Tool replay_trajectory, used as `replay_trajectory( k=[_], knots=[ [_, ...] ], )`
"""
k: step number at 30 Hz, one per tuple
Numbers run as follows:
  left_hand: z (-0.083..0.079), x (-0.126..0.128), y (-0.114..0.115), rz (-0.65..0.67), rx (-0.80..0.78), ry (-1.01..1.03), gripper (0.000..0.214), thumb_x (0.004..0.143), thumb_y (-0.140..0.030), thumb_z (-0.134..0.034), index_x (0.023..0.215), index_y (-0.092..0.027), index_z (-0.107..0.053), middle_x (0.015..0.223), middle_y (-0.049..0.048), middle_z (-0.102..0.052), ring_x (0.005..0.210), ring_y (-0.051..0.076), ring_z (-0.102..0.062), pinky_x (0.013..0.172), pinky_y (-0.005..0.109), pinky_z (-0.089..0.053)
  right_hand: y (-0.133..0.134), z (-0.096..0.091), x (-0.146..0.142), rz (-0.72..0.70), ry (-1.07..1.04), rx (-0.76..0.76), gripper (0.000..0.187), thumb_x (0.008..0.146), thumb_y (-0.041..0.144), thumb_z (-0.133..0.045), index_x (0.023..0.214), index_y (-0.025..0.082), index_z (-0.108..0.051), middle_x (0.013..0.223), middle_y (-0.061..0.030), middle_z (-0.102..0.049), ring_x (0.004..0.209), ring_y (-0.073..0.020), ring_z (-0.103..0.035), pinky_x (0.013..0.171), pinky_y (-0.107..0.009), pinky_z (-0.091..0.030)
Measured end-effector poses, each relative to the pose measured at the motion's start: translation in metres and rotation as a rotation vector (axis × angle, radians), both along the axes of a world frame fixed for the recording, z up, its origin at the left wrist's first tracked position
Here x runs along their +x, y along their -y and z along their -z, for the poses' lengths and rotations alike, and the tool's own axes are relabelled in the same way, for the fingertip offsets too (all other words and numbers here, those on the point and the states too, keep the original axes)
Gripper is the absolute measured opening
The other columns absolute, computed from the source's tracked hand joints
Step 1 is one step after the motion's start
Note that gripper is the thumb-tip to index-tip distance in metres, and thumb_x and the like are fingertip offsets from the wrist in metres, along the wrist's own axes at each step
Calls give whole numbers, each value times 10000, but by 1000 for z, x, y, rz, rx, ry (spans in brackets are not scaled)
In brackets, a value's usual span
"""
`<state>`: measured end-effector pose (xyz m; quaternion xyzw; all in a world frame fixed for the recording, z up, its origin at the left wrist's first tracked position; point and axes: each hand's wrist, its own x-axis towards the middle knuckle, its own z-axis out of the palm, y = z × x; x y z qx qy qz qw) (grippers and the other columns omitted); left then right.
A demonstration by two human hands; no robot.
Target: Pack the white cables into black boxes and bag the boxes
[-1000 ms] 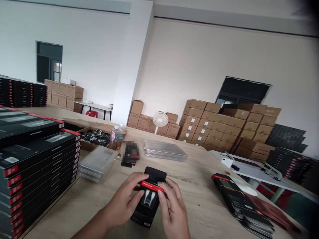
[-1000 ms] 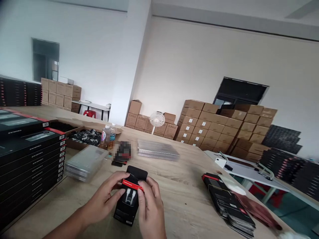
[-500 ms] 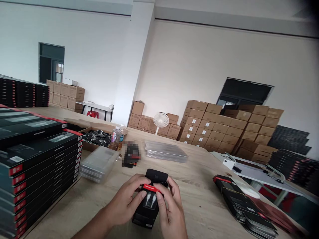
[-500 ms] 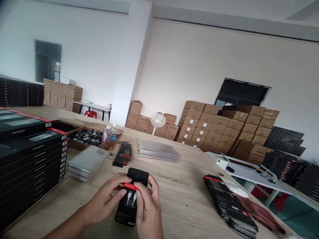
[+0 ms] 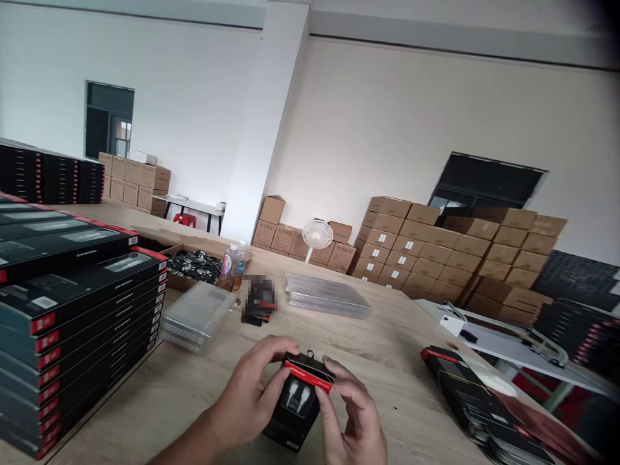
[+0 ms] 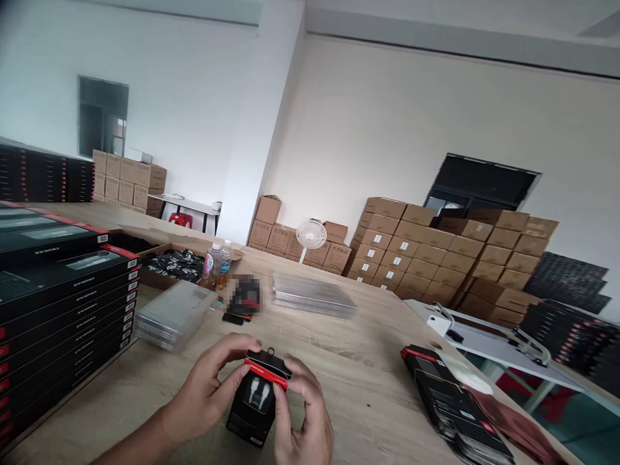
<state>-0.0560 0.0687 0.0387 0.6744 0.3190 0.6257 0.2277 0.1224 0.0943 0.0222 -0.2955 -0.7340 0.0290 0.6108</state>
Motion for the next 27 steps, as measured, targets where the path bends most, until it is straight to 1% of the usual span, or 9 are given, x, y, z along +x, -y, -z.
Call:
replay_trajectory(
  k=[3, 5, 7, 9, 13, 16, 19, 22, 27],
  knots=[
    [-6, -5, 4, -2, 59, -116, 208, 909, -175, -454, 1010, -211, -632, 1144, 88, -603, 1088, 188, -574, 935, 310, -467, 2, -6, 0, -27, 46, 14, 248, 853, 175, -569, 1090, 249, -571, 1092, -94, -630, 1022, -243, -624, 851, -417, -545],
    [-9, -7, 6, -11, 37, -122, 174, 891, -194, -502, 989, -210, -644, 1181, 93, -600, 1097, 196, -573, 936, 314, -462, 4, -12, 2, -20, 98, 25, 196, 841, 194, -592, 1025, 248, -635, 1061, -95, -633, 993, -245, -625, 823, -396, -555],
    [-10, -7, 6, -20, -6, -113, 147, 880, -220, -536, 967, -214, -654, 1190, 86, -616, 1103, 202, -575, 953, 323, -452, 5, -17, 3, -13, 78, 2, 122, 831, 228, -614, 937, 247, -672, 1017, -93, -639, 943, -243, -637, 779, -374, -567],
    [-10, -5, 5, -12, -50, -75, 144, 881, -227, -539, 963, -215, -656, 1152, 77, -645, 1081, 197, -590, 953, 320, -456, 7, -21, 4, -22, 28, -65, 98, 827, 267, -628, 903, 248, -685, 979, -87, -647, 899, -235, -648, 747, -352, -575],
    [-12, -2, 5, 2, -110, 1, 204, 876, -215, -543, 1052, -214, -647, 1073, 70, -682, 1013, 181, -620, 918, 300, -486, 9, -32, 4, -74, -23, -234, 133, 803, 341, -663, 888, 250, -710, 931, -79, -668, 861, -230, -653, 740, -339, -579],
    [-15, -1, 5, 1, -66, 4, 191, 885, -233, -538, 1011, -211, -681, 1027, 69, -697, 978, 183, -635, 894, 298, -498, 11, -44, 3, -127, -31, -304, 133, 788, 363, -674, 832, 245, -717, 844, -62, -678, 777, -216, -653, 679, -311, -579],
    [-17, 0, 5, 1, -25, 26, 182, 890, -240, -535, 961, -204, -698, 1011, 74, -702, 963, 185, -642, 881, 301, -502, 10, -54, 1, -169, -18, -330, 131, 788, 361, -669, 784, 238, -712, 792, -49, -671, 732, -202, -646, 639, -283, -566],
    [-20, 3, 5, -26, -21, 37, 179, 891, -229, -530, 924, -202, -703, 972, 71, -706, 941, 181, -647, 860, 292, -505, 8, -57, 1, -200, 0, -340, 129, 798, 351, -658, 771, 234, -705, 784, -43, -661, 734, -193, -641, 639, -265, -556],
    [-19, 4, 6, -42, -43, 58, 180, 885, -237, -531, 878, -205, -708, 970, 70, -698, 944, 188, -640, 858, 297, -496, 6, -55, 3, -196, 32, -367, 144, 810, 364, -645, 773, 237, -701, 829, -53, -652, 795, -203, -638, 654, -265, -551]
  ],
)
